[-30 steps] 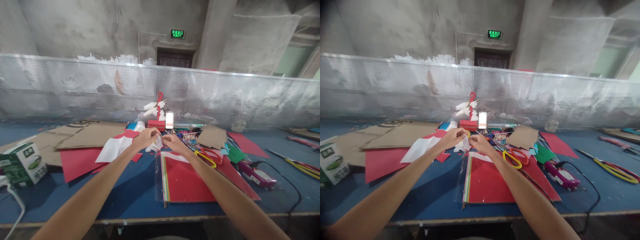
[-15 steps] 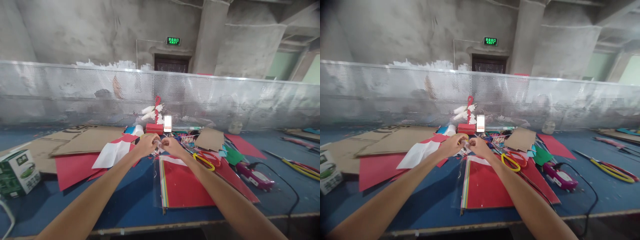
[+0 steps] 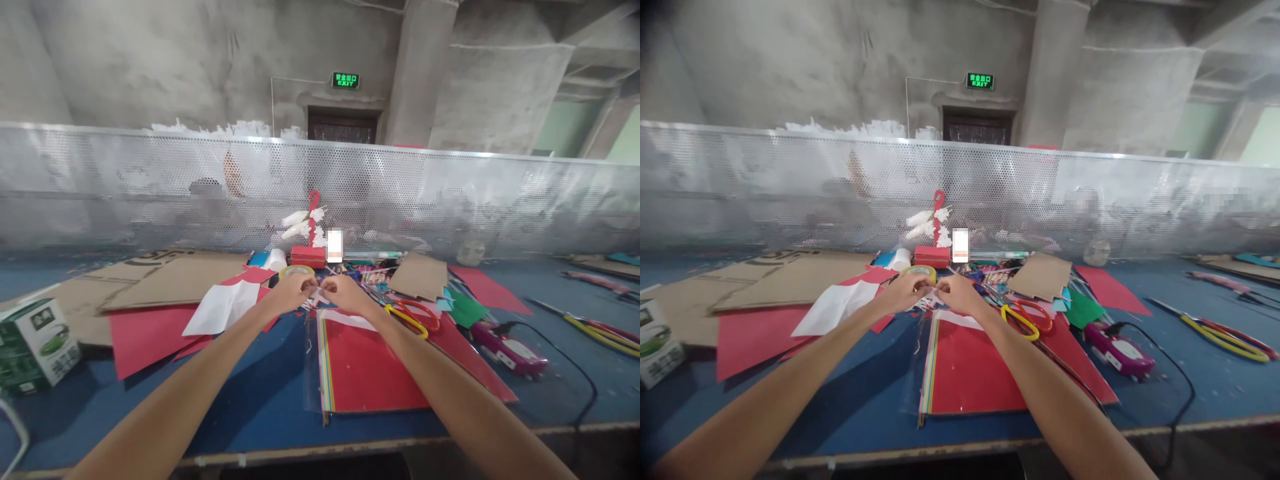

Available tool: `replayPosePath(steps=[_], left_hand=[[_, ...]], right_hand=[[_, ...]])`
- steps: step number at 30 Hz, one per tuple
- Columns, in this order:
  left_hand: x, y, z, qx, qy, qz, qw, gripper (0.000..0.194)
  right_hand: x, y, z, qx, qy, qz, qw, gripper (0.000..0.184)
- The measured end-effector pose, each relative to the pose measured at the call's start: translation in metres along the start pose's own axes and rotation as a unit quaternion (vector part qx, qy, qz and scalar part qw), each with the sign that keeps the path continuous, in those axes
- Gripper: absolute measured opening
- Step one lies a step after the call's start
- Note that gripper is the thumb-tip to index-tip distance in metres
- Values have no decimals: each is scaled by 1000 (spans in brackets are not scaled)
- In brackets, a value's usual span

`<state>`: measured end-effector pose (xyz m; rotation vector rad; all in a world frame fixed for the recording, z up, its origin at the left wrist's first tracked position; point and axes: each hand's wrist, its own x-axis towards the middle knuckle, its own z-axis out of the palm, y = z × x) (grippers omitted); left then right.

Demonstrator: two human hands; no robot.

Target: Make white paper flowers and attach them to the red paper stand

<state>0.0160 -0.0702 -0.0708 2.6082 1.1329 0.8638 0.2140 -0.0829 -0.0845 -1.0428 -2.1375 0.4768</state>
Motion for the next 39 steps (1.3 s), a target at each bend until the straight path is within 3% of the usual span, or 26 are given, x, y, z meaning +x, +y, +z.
replayPosePath(steps=[7, 12, 18, 24, 29, 35, 39], left_hand=[[2, -8, 3, -99, -12, -26, 995, 12], [6, -12, 6, -168, -6, -59, 984, 12], [7, -4, 0, -239, -37, -121, 963, 13], [5, -1, -2, -271, -40, -148, 950, 14], [6, -5, 0, -251, -39, -137, 957, 17], [7, -8, 1, -218, -22, -79, 972, 18], [8, -9, 3, -199, -3, -57, 978, 19]], right_hand=[[0, 2, -1, -26, -1, -6, 1000, 16], [-1, -5, 2, -90, 15, -104, 990, 38], [4, -5, 0, -167, 30, -135, 976, 9], [2, -3, -8, -172, 25, -134, 976, 12], [3, -1, -8, -152, 30, -129, 979, 12], [3, -4, -5, -46, 56, -62, 995, 17], [2, -4, -5, -9, 83, -53, 995, 21]])
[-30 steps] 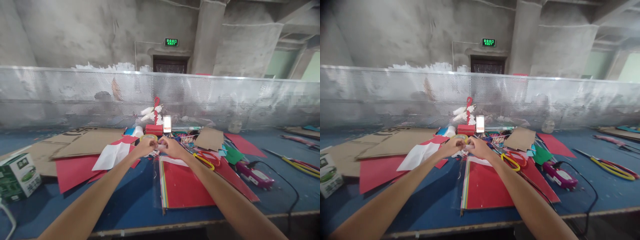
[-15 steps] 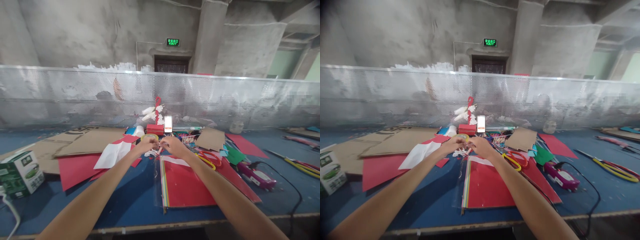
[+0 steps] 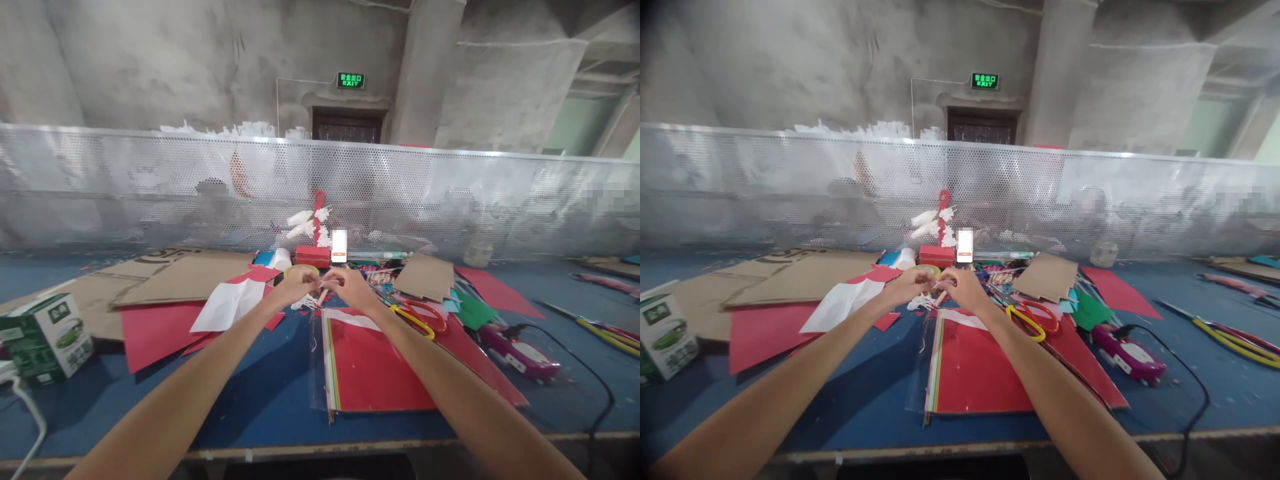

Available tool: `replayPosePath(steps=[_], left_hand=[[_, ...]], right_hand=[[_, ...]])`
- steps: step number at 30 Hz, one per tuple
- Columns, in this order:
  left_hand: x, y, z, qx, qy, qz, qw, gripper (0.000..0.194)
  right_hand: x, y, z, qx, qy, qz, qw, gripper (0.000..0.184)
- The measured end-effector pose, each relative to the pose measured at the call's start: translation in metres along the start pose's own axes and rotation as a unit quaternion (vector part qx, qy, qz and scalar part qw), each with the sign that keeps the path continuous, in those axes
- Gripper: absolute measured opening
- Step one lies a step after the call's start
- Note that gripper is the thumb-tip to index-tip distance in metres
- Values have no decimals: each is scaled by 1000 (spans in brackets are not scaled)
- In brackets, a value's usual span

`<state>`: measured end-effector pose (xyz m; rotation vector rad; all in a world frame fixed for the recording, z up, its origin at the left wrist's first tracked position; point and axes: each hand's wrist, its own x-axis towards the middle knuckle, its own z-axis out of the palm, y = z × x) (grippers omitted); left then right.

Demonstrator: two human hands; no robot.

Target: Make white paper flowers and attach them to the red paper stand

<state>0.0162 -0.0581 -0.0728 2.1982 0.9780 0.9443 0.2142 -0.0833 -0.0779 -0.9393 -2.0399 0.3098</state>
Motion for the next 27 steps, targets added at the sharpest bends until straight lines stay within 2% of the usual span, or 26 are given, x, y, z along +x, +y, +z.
replayPosePath(steps=[5, 8, 11, 14, 17, 20, 23, 25, 27], left_hand=[[0, 2, 2, -1, 4, 1, 1000, 20], [-3, 7, 2, 17, 13, 8, 1000, 22], [-4, 10, 2, 37, 24, 25, 999, 23], [-3, 7, 3, 44, 30, 37, 998, 23], [-1, 1, 4, 52, 32, 45, 997, 22], [1, -6, 5, 66, 36, 56, 996, 20], [2, -8, 6, 73, 39, 54, 995, 18], [1, -8, 5, 68, 37, 48, 996, 18], [1, -6, 5, 60, 35, 45, 997, 19]], right_hand=[[2, 6, -2, -16, 5, 14, 1000, 28], [2, 8, 1, 71, 0, 60, 996, 27], [2, 9, 6, 181, -1, 132, 975, 29], [2, 9, 9, 224, 9, 174, 959, 31], [1, 10, 10, 167, 8, 145, 975, 26], [1, 10, 9, 21, 19, 56, 998, 21], [1, 11, 9, -87, 29, 11, 996, 17], [2, 13, 11, -100, 30, 14, 994, 17], [3, 17, 13, -60, 29, 29, 997, 19]])
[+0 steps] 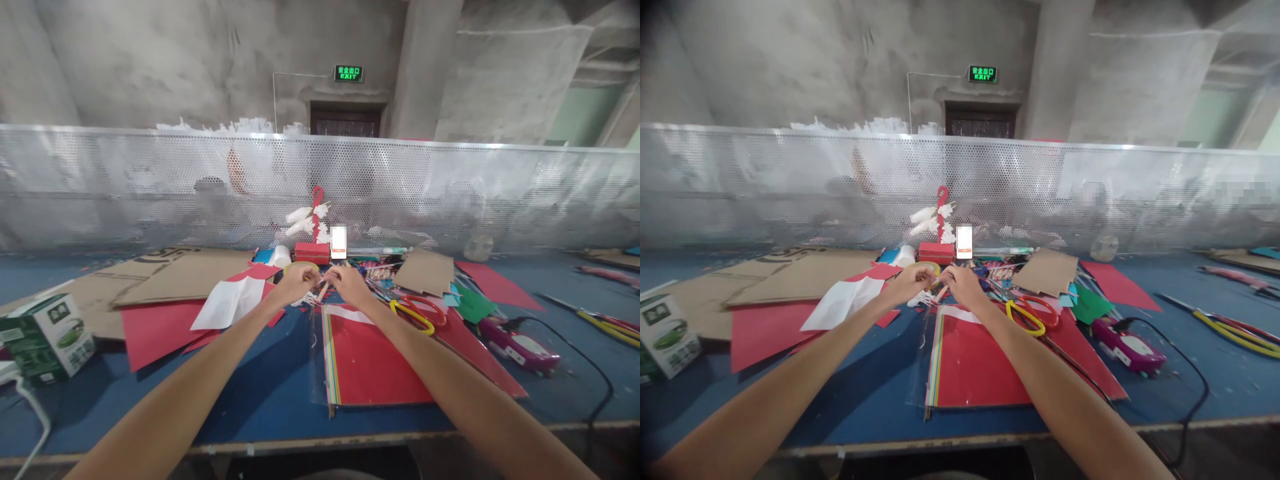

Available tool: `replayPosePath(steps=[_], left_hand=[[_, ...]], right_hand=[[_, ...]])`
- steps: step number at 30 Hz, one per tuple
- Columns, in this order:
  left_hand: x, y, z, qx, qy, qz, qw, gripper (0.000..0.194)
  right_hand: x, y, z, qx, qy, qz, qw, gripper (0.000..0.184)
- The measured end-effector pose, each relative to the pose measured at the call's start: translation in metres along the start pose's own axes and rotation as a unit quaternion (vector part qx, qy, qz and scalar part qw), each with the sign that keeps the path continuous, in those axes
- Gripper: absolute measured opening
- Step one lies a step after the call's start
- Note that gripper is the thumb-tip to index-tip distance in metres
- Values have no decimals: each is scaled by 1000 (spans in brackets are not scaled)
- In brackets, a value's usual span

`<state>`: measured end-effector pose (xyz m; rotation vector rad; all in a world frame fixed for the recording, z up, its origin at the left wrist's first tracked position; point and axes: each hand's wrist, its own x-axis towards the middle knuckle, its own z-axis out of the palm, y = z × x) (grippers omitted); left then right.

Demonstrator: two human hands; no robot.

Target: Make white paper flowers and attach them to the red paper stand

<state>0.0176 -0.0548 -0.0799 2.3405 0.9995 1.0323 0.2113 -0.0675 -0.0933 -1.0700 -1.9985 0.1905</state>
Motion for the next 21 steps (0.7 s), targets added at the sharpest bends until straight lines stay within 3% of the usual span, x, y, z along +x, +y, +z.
replayPosePath(steps=[3, 6, 9, 12, 15, 18, 21], left_hand=[[-1, 2, -2, -9, -3, 7, 1000, 20], [-1, 2, -3, -14, -6, 22, 1000, 21], [-1, 1, -2, -24, -11, 25, 999, 21], [1, -3, -1, -25, -13, 22, 999, 21], [1, -6, 0, -19, -11, 19, 1000, 21], [1, -6, 0, -12, -11, 14, 1000, 21], [1, -3, 0, -5, -11, 17, 1000, 20]], right_hand=[[0, 5, 5, 148, -15, 54, 987, 23], [0, 6, 7, 288, -22, 121, 950, 25], [-1, 3, 6, 336, -9, 165, 927, 25], [-1, 1, 4, 306, -6, 156, 939, 18], [0, 2, 1, 204, -11, 83, 975, 14], [1, 3, -1, 98, -3, 27, 995, 24], [1, 2, -3, 48, -8, 14, 999, 39]])
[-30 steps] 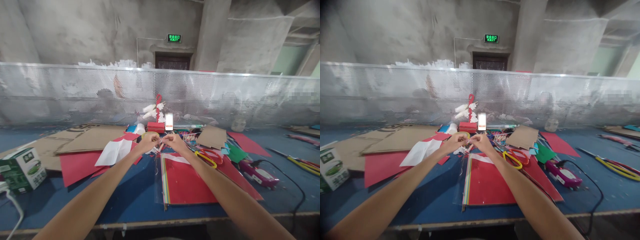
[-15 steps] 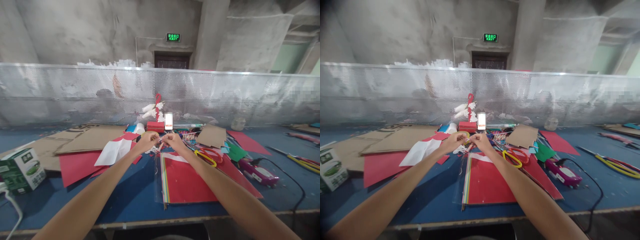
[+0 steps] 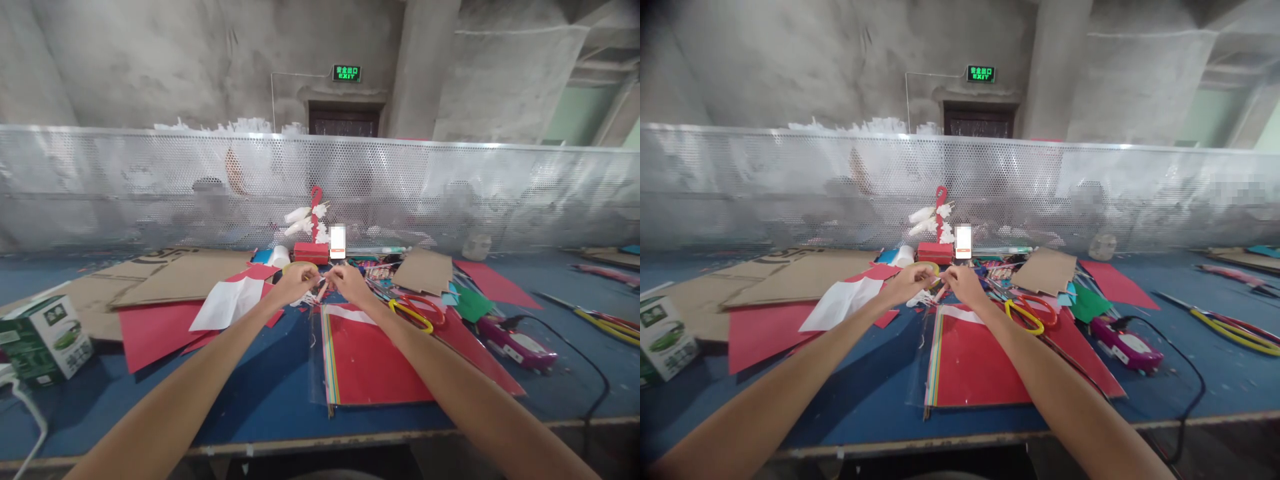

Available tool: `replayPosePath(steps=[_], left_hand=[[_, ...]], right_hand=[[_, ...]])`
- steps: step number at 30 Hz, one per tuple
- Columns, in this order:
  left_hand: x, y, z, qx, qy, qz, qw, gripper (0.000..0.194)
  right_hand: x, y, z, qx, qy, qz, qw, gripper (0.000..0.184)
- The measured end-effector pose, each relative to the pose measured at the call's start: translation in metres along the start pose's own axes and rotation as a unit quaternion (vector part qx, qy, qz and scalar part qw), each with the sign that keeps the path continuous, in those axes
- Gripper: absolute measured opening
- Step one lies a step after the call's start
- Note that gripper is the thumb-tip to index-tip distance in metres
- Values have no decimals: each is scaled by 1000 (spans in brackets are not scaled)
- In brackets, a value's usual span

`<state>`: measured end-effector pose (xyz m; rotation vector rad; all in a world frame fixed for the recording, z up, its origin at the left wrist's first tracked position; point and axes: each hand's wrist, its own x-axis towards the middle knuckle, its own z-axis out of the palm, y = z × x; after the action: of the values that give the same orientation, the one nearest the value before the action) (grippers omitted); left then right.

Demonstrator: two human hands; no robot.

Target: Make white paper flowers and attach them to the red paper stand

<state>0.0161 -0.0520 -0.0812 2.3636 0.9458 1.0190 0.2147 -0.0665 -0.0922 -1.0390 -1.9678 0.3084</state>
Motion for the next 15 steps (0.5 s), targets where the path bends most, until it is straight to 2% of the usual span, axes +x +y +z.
replayPosePath(steps=[3, 6, 8, 12, 15], left_hand=[[-1, 3, 0, 10, -2, 2, 1000, 20], [-1, 6, 0, 16, 0, 2, 1000, 18], [-2, 7, 0, 10, -2, -8, 1000, 16], [-3, 8, 0, -12, -16, -32, 999, 11], [-4, 10, -2, -21, -18, -47, 998, 14]], right_hand=[[-1, 0, -1, -18, -25, 13, 999, 52], [-2, 1, 0, -18, -39, 54, 998, 65], [-3, 1, 0, 13, -56, 64, 996, 66], [-5, -3, -1, 85, -63, 15, 994, 34], [-5, -6, -2, 68, -40, -3, 997, 20]])
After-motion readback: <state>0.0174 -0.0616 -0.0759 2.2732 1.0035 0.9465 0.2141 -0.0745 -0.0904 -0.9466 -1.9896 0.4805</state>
